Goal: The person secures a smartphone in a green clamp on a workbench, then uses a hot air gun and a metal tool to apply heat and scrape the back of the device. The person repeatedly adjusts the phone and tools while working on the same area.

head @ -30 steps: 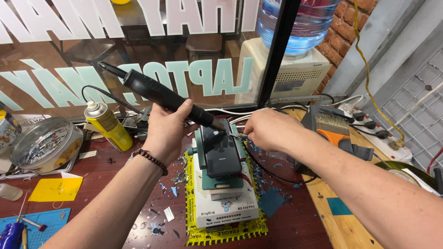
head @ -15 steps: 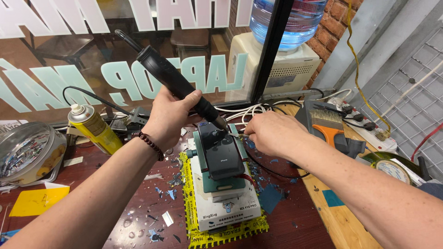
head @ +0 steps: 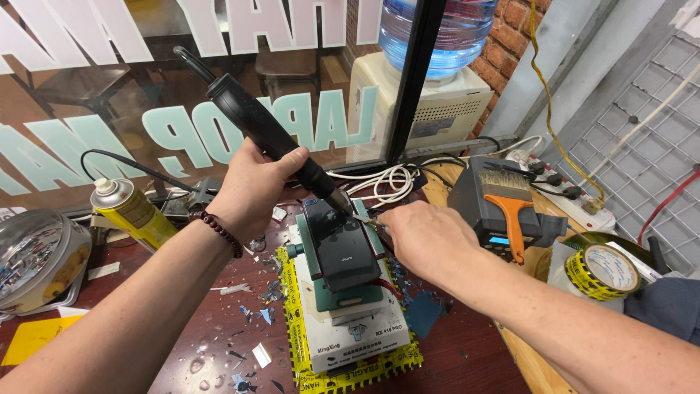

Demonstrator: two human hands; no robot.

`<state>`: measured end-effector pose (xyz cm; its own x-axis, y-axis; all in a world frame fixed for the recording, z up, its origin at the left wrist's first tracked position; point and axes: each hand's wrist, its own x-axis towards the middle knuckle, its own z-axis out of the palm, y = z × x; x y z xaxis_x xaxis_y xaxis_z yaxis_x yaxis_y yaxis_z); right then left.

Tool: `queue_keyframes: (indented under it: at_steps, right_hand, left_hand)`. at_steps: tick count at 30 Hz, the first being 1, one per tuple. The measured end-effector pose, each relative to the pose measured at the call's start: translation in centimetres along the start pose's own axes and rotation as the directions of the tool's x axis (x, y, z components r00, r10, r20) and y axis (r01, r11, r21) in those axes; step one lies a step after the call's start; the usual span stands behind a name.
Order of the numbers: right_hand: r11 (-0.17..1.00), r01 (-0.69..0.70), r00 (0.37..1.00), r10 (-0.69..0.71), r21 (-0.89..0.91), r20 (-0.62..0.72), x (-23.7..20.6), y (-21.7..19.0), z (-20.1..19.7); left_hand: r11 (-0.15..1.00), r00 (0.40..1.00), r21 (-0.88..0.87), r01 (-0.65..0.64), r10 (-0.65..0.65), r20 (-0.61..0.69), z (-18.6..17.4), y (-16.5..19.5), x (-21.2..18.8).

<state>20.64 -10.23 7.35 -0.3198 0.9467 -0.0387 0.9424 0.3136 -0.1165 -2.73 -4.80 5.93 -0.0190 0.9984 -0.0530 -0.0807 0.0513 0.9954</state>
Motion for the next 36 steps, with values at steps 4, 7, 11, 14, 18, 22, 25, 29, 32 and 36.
queue_keyframes:
  at_steps: [4,7,11,14,18,22,25,29,32,36]
  right_hand:
    - [0.997,0.05,0.998,-0.048,-0.061,0.03,0.9,0.5,-0.2]
    - [0.986,0.069,0.996,-0.059,-0.155,0.063,1.6,1.0,-0.3]
    - [0.997,-0.041,0.997,0.037,0.062,0.066,1.3,1.6,0.0]
    - [0.987,-0.064,0.995,0.052,0.149,0.085,1.5,2.1,0.3]
    - [0.983,-0.065,0.992,0.045,0.171,0.12,2.7,3.5,1.4]
    - [0.958,-0.009,0.994,-0.021,0.286,0.103,3.7,4.9,3.1]
    - [0.938,0.012,0.996,-0.041,0.346,0.079,4.2,5.2,3.9]
    - [0.948,-0.006,1.0,0.001,0.319,0.014,3.8,4.8,3.6]
    - [0.98,0.009,0.999,-0.001,0.197,-0.04,2.4,4.2,2.5]
    - [0.991,-0.06,0.998,0.058,0.116,0.02,1.1,2.7,1.1]
  left_hand:
    - [1.0,1.0,0.0,-0.002,0.002,-0.003,0.2,-0.1,-0.1]
    - [1.0,1.0,0.008,-0.005,0.005,-0.02,0.1,-0.1,-0.2]
    - [1.0,1.0,-0.015,0.0,0.0,-0.013,0.1,-0.2,-0.2]
    - [1.0,1.0,-0.009,-0.008,0.008,-0.01,0.2,-0.3,-0.1]
    - [1.0,0.999,0.02,-0.002,0.003,-0.036,0.3,-0.5,0.0]
    - [1.0,0.999,0.027,-0.008,0.009,-0.044,0.6,-0.5,0.2]
    - [0.999,0.999,0.021,-0.027,0.027,-0.045,0.8,-0.3,0.1]
    - [0.999,0.998,-0.047,-0.013,0.01,-0.066,-0.1,0.4,-0.4]
    - [0.995,0.996,-0.096,-0.036,0.028,-0.086,-0.9,0.9,-0.8]
    - [0.995,0.995,-0.092,-0.023,0.014,-0.1,-1.2,0.8,-1.0]
